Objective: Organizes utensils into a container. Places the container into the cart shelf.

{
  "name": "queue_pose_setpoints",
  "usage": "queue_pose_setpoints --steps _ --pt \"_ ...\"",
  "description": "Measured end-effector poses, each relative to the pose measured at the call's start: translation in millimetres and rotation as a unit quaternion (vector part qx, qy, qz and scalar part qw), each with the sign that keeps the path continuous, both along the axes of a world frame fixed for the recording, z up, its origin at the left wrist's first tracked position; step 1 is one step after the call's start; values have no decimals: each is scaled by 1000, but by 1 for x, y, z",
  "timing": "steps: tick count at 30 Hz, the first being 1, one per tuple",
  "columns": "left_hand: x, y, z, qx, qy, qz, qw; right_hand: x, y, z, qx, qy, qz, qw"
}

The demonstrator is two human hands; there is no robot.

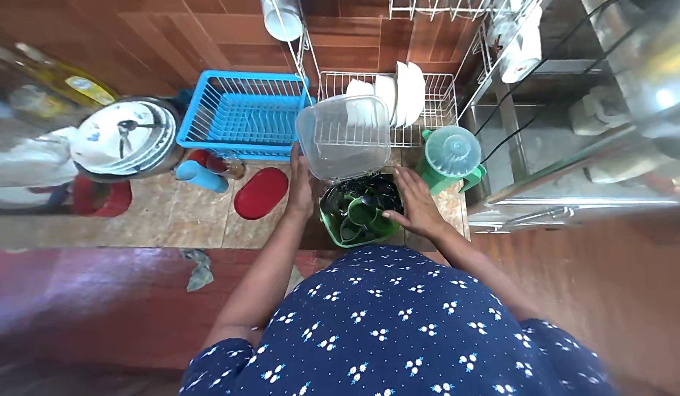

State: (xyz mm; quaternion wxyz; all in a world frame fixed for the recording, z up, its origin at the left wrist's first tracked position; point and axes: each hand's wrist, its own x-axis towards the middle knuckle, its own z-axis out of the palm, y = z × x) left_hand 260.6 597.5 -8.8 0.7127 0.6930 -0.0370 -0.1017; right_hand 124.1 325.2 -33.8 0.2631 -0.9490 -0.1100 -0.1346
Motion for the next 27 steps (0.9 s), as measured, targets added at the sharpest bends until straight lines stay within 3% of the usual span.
queue_pose_setpoints --steps 8,12,15,19,22,25,27 --pt "-5 -5 -14 -45 -16 -6 999 13 16 0 -14 21 9 1000" --pt "-20 10 -5 -54 -50 -36 997 3 9 6 152 26 -8 988" --pt "-42 34 -10 -12 -138 -71 988 -18 -2 7 266 -5 -75 961" --pt "-76 64 -36 67 -259 -141 953 -61 -2 -4 331 57 -140 931" --pt "-87 80 -75 133 -290 -152 936 -76 11 -26 412 92 -181 888" --pt "-101 91 -91 194 -217 -140 946 -77 29 -35 459 117 -214 855" --pt "-104 91 -88 193 -126 -150 961 -75 44 -34 448 114 -203 863"
